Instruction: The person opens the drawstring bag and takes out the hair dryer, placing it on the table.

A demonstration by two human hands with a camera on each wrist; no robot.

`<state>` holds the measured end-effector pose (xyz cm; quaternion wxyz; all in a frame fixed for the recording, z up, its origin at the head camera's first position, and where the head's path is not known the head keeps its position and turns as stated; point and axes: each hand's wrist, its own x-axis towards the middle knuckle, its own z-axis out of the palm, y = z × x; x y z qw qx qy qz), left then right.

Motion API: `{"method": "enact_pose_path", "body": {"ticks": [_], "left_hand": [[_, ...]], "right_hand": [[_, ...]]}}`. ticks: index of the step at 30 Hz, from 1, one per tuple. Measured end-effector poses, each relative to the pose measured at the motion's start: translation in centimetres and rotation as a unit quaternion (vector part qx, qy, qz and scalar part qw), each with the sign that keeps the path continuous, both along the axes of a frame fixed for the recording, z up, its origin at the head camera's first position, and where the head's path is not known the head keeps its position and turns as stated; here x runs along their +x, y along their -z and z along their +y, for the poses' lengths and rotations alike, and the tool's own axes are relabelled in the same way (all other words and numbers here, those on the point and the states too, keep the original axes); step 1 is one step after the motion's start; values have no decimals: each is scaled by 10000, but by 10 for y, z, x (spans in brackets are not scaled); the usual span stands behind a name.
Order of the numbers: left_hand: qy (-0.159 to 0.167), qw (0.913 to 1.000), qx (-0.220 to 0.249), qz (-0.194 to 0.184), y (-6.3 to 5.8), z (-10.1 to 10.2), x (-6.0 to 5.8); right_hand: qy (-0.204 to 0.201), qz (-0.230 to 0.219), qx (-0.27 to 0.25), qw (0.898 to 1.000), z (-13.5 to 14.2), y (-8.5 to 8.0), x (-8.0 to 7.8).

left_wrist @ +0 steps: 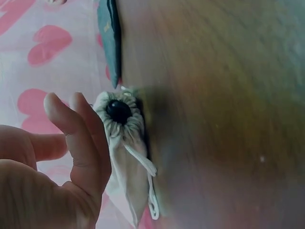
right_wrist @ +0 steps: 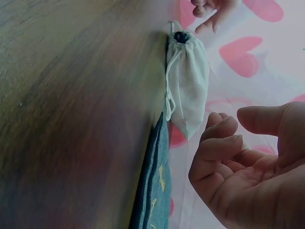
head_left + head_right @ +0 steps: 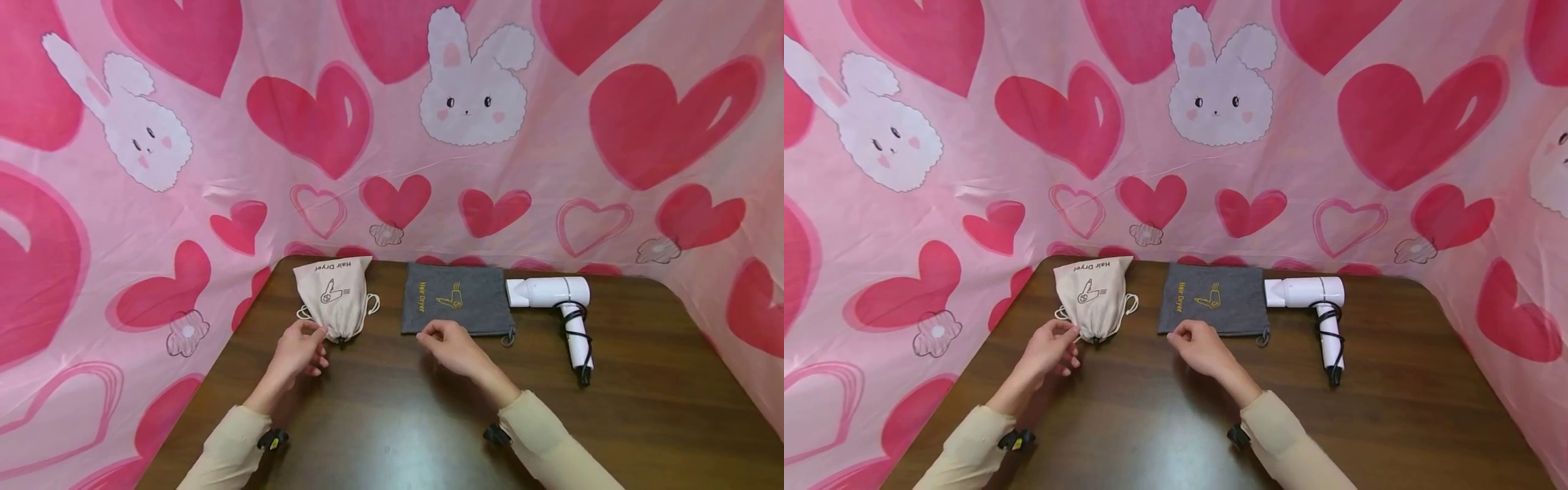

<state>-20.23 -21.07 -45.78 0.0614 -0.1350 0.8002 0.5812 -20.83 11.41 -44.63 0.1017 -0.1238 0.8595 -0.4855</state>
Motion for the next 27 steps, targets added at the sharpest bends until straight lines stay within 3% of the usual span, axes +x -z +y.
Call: {"method": "enact_pose_path", "body": {"ticks": [9, 27], "left_hand": [[346, 9986, 147, -365, 0, -4, -4], [610, 9954, 300, -680, 9, -8, -22]], "right_hand": [[-122, 4, -110, 9999, -7, -1, -3], [-137, -50, -104, 9998, -18, -1, -2]]}}
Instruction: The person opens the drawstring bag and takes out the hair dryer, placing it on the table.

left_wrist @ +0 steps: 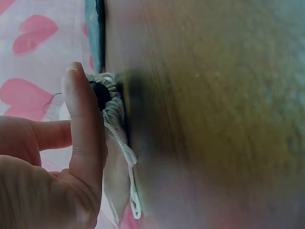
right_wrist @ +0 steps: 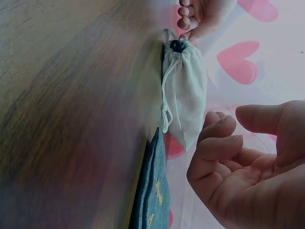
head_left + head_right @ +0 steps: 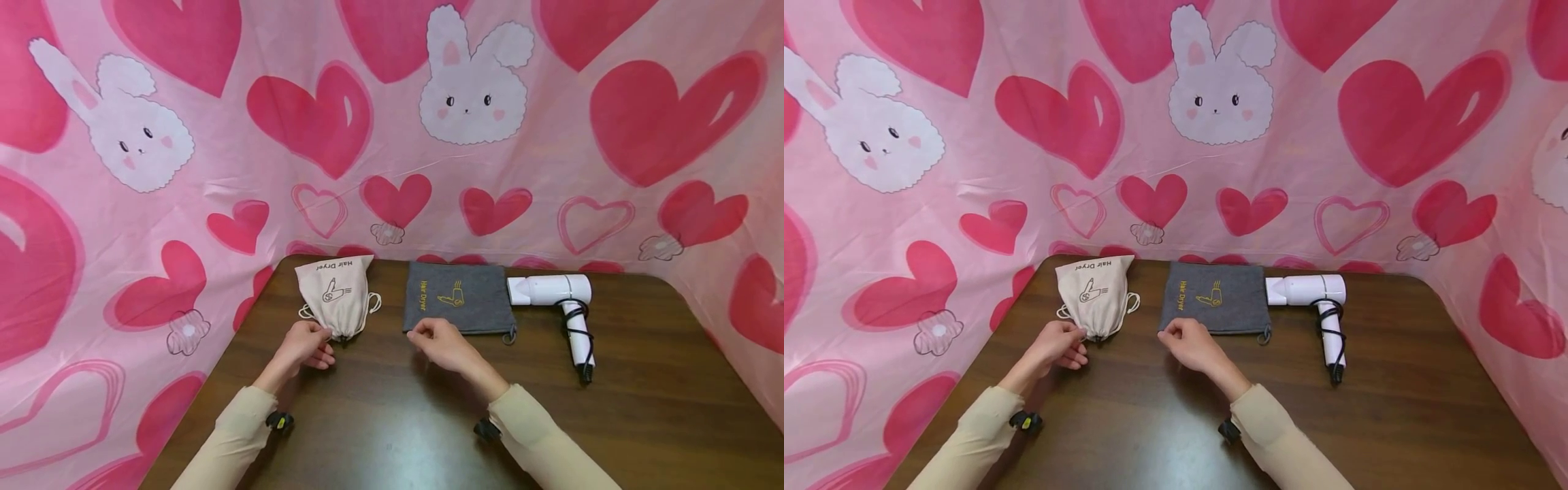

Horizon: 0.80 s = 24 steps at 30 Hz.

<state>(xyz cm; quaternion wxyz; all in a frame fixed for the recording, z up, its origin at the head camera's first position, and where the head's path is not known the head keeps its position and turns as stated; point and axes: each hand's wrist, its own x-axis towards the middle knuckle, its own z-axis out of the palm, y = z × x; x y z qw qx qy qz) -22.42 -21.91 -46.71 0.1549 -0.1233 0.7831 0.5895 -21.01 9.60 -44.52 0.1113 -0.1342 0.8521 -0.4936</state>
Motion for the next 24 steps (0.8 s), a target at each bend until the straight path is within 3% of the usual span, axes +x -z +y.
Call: {"method": "enact_pose_path", "body": {"ticks": [15, 24], "left_hand": [[41, 9999, 78, 71, 4, 10, 1], [166, 9998, 57, 102, 5, 20, 9]], "right_hand": [[28, -180, -84, 9998, 0, 1, -1], [60, -256, -57, 9996, -2, 2, 2]]}}
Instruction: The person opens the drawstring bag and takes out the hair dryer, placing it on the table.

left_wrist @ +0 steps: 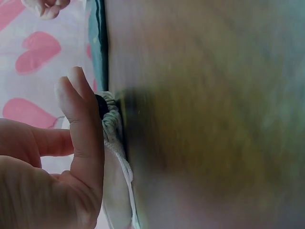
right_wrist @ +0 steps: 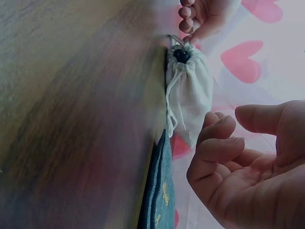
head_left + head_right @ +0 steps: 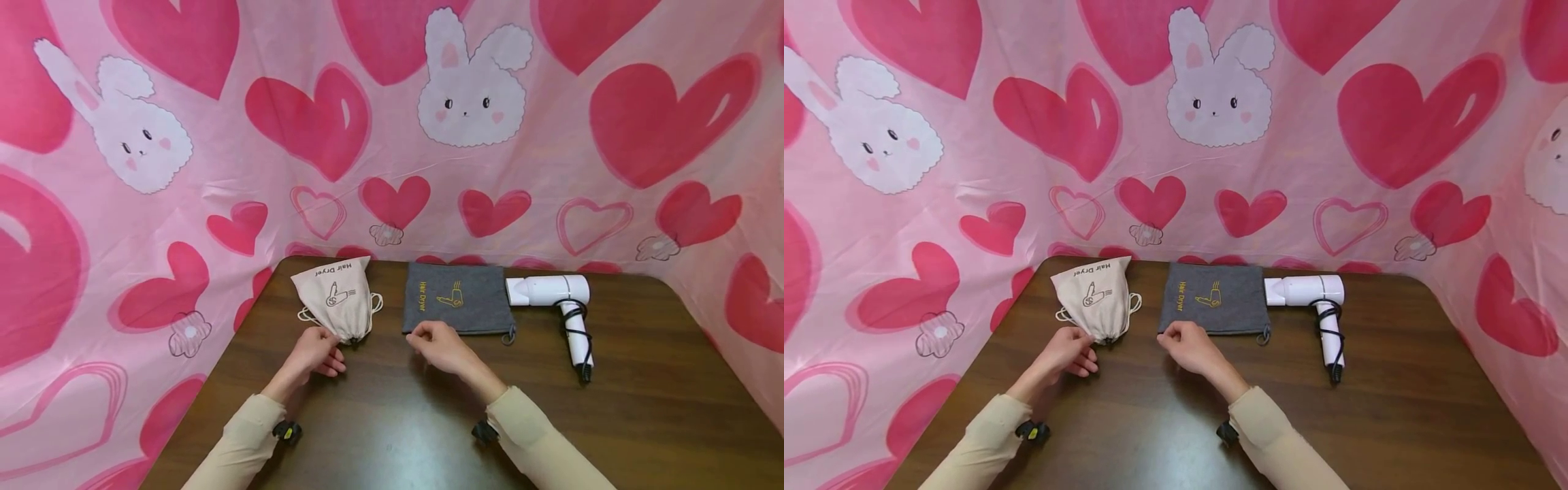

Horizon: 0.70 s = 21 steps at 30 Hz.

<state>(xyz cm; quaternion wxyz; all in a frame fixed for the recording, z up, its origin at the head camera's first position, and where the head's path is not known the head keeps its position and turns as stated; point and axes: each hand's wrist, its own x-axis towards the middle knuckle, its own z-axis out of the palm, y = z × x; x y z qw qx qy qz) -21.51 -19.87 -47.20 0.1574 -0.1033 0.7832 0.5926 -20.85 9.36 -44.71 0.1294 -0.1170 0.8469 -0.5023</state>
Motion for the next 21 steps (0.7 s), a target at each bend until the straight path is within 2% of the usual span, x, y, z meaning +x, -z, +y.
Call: {"method": "enact_pose_path", "body": {"ticks": [11, 15, 21], "left_hand": [[180, 9998, 60, 9, -1, 9, 10], [142, 9999, 47, 10, 1, 12, 12], [187, 9998, 81, 26, 2, 18, 17]], "right_hand": [[-4, -110, -80, 9999, -5, 3, 1], [-29, -53, -83, 9999, -7, 2, 1], [115, -212, -62, 9997, -12, 1, 1]]}}
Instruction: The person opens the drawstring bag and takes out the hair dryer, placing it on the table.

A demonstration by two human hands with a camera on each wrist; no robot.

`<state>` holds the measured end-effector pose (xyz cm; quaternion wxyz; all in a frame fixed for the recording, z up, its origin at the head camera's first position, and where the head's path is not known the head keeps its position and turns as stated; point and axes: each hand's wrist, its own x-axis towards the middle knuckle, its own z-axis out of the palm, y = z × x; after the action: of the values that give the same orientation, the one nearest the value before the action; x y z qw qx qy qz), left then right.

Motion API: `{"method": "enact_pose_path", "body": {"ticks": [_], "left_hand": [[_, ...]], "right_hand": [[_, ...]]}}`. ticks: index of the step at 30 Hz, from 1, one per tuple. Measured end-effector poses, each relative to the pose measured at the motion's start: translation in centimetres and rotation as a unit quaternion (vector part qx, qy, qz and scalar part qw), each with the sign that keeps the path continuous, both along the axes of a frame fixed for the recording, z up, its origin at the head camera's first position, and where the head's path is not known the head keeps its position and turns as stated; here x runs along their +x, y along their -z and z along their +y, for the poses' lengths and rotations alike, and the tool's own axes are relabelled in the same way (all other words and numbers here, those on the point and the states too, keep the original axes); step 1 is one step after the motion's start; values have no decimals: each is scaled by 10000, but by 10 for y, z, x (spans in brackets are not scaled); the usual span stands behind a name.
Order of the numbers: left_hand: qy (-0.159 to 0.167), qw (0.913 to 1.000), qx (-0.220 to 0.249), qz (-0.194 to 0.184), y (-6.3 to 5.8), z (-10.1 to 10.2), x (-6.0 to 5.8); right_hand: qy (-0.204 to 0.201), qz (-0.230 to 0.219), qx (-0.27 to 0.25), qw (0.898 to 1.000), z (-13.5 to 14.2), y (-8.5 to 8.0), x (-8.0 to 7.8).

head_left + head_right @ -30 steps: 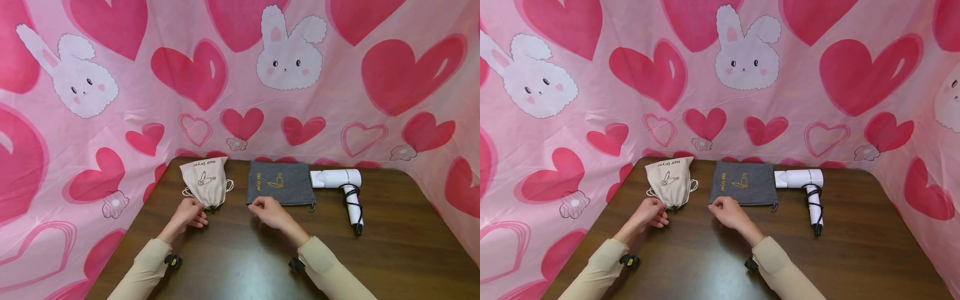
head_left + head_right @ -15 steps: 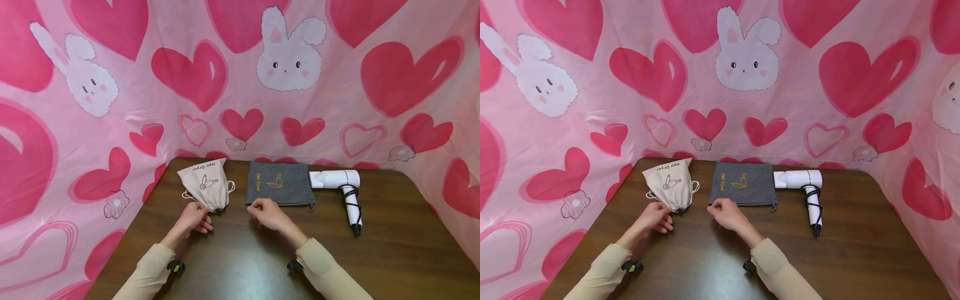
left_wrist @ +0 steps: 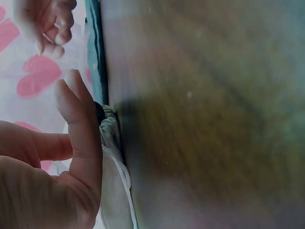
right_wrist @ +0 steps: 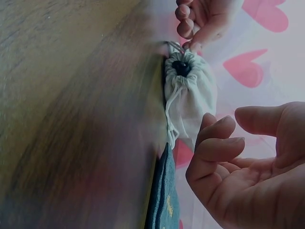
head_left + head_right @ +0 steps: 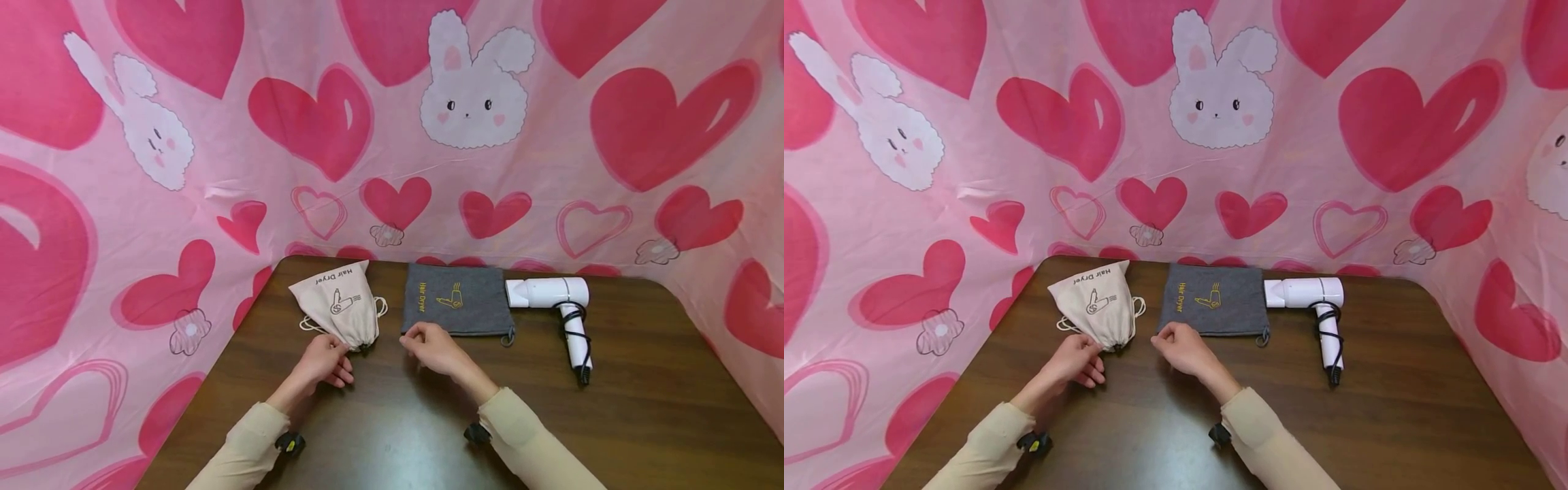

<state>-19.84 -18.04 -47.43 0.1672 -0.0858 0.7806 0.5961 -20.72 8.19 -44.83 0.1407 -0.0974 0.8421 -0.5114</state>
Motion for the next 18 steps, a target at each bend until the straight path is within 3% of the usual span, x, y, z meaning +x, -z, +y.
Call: {"method": "enact_pose_path", "body": {"ticks": [7, 18], "left_hand": [[88, 9998, 165, -103, 1, 1, 4], [-209, 9971, 712, -139, 3, 4, 10]], "right_hand": [[85, -85, -155, 9998, -4, 0, 1], [37, -212, -123, 9997, -4, 6, 1]]}}
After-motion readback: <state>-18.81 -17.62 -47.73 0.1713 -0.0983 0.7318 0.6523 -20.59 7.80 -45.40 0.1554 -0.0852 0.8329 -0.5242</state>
